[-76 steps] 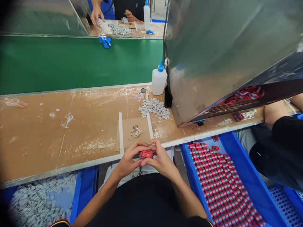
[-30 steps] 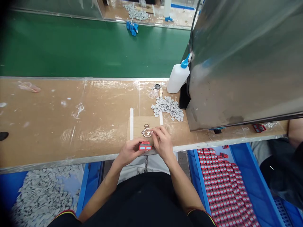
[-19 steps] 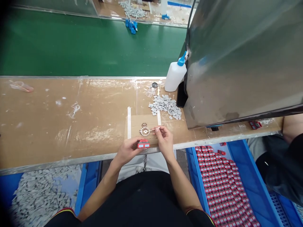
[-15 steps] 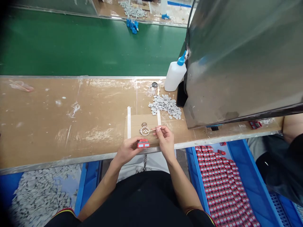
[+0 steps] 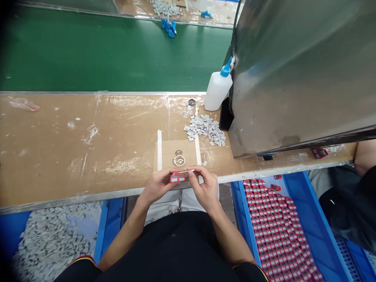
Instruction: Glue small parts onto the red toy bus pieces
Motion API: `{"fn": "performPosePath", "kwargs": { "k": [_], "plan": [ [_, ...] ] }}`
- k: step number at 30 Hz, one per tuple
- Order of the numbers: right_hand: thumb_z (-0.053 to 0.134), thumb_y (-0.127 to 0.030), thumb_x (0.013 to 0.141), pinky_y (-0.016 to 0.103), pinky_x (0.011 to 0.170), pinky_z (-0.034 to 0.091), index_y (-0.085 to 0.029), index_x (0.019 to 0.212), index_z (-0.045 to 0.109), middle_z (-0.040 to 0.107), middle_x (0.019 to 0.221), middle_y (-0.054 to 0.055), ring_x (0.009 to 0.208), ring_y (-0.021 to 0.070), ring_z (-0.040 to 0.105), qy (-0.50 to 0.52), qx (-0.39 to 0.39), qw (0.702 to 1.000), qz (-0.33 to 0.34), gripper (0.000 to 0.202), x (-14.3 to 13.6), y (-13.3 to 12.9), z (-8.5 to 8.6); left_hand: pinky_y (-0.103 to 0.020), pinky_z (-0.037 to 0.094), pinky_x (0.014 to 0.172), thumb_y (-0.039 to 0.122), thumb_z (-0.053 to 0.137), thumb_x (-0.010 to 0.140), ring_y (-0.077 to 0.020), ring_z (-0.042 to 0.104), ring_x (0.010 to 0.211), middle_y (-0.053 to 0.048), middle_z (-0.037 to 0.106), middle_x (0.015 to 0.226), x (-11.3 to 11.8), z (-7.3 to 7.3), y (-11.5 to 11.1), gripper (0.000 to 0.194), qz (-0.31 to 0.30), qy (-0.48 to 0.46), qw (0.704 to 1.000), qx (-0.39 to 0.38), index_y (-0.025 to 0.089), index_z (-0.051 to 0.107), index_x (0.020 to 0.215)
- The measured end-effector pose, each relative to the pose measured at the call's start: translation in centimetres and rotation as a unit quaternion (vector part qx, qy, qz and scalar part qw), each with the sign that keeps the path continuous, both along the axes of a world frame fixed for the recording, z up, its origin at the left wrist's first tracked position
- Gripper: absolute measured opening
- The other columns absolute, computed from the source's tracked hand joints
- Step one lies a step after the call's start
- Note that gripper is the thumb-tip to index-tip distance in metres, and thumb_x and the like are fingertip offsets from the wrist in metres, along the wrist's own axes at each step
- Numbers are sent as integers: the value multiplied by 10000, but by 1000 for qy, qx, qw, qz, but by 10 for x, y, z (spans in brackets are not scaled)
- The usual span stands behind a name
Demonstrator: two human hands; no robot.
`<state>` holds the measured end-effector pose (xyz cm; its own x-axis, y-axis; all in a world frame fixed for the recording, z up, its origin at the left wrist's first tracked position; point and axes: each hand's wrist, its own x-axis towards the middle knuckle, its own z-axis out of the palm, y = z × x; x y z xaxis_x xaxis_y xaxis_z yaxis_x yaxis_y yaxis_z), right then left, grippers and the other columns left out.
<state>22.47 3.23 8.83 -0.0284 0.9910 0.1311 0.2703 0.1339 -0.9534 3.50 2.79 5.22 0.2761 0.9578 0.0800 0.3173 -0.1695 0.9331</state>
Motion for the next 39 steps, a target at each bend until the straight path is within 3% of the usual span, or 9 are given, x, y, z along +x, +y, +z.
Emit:
{"fn": "performPosePath", "kwargs": {
  "k": [11, 19, 27, 34, 39],
  "plan": [
    [599, -249, 966, 299, 682, 602, -239, 947, 743, 795, 864, 52, 746, 199, 749, -38, 45, 997, 49, 145, -8, 2, 1, -256, 568, 704, 223, 697, 896, -194, 747, 794, -70, 802, 938, 0, -1, 1, 168, -4, -18, 1000, 2, 165, 715, 1052],
    [553, -184, 994, 261, 657, 580, -234, 1006, 712, 772, 847, 40, 715, 171, 725, -113, 148, 980, 72, 166, -4, 2, 2, -278, 582, 752, 224, 708, 886, -210, 755, 843, -73, 803, 971, 0, -1, 0, 182, -2, -24, 999, -23, 174, 721, 1060],
    [552, -155, 995, 267, 747, 608, -244, 1021, 693, 791, 930, 43, 848, 178, 764, -66, 160, 980, 98, 169, -9, 4, 0, -291, 591, 775, 249, 692, 896, -210, 757, 863, -70, 804, 987, 0, -2, 0, 185, 3, -26, 1000, -9, 187, 720, 1069],
    [581, -171, 981, 267, 707, 600, -235, 983, 704, 788, 904, 47, 801, 179, 756, -40, 124, 989, 74, 139, -6, 4, -1, -288, 586, 753, 253, 695, 900, -212, 756, 858, -74, 803, 977, 0, -2, 0, 187, -1, -26, 1000, -16, 180, 721, 1071],
    [591, -209, 990, 308, 738, 604, -229, 992, 694, 764, 922, 62, 836, 191, 739, 22, 97, 995, 7, 105, -7, 13, -6, -277, 579, 759, 254, 691, 903, -200, 748, 842, -60, 801, 951, 0, 0, 1, 165, -2, -24, 1000, -7, 179, 717, 1048]
  ]
}}
